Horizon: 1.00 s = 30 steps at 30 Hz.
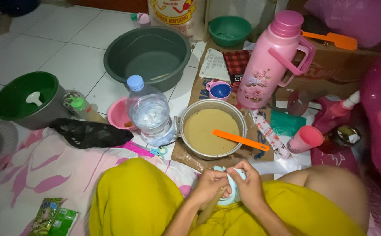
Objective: The person pours a liquid mixture from a pot into small plastic pouches using a funnel and a ladle, then ties each pouch shut.
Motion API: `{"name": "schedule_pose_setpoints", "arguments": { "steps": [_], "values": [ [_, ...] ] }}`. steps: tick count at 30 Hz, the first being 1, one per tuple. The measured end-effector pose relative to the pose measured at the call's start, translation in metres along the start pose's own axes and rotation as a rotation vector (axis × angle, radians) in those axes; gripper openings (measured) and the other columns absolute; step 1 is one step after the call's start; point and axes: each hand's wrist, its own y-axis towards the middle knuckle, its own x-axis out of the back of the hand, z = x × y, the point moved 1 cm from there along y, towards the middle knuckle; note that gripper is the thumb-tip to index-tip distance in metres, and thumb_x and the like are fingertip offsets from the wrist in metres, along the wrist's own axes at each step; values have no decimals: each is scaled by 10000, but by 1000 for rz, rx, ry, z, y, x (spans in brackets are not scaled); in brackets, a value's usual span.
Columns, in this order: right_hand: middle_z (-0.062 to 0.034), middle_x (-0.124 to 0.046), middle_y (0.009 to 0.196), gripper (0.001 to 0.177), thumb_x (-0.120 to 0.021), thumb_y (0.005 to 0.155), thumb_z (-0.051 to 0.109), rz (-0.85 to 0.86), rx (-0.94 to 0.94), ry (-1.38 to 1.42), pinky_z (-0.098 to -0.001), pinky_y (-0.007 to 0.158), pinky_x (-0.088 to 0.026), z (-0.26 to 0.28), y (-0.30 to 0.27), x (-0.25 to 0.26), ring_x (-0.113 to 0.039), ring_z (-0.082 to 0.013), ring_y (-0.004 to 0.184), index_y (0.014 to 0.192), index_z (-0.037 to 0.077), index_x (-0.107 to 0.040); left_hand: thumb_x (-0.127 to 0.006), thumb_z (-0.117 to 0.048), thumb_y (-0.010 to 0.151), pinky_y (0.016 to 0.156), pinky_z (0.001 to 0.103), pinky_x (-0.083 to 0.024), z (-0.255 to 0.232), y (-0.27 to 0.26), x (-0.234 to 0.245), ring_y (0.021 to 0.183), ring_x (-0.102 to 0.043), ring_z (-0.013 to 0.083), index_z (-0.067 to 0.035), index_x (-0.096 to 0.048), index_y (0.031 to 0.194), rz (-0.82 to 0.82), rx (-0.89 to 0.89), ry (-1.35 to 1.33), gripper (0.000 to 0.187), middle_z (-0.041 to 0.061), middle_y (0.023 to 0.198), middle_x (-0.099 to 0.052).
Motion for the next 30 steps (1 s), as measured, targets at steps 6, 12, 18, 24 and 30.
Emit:
{"name": "schedule_pose_setpoints", "arguments": {
  "steps": [6, 12, 18, 24, 30],
  "values": [
    [-97, -619, 706, 223, -705, 942, 153, -161, -16, -232, -368, 617, -474, -11, 4, 3, -545, -161, 675, 857, 11, -554, -603, -51, 970, 636, 276, -549, -17, -9, -3, 657, -654, 142, 42, -723, 998, 97, 129, -8, 155, 84, 772, -705],
    [-68, -750, 907, 253, -741, 858, 197, -191, 113, -518, -313, 789, -538, 8, -5, 11, -714, -174, 854, 1032, 26, -676, -576, -12, 934, 649, 283, -545, -81, -22, 25, 662, -650, 154, 45, -727, 1133, 23, -77, -88, 256, 94, 762, -697],
    [-105, -738, 1145, 466, -631, 956, 269, 354, -65, 185, -321, 883, -550, 32, -22, -34, -710, -199, 999, 1360, 46, -568, -607, -139, 1032, 729, 313, -547, -134, -10, 44, 768, -646, 168, 10, -620, 1260, -155, -384, -656, 273, 75, 869, -662],
    [-143, -740, 1011, 556, -664, 960, 197, 389, -264, 432, -273, 627, -469, 54, 23, -37, -663, -170, 753, 1468, 19, -524, -495, -311, 996, 1027, 424, -504, -182, 9, 43, 1239, -602, 238, -135, -431, 1486, -194, -449, -653, 524, 124, 1443, -581],
    [-67, -748, 978, 472, -646, 921, 133, 214, -51, 102, -257, 719, -524, 137, 137, -65, -654, -118, 802, 1371, -6, -616, -382, -424, 1033, 1119, 431, -413, -191, 36, 65, 1335, -541, 232, -129, -423, 1521, -258, -417, -410, 572, 93, 1544, -491]
  ]
}}
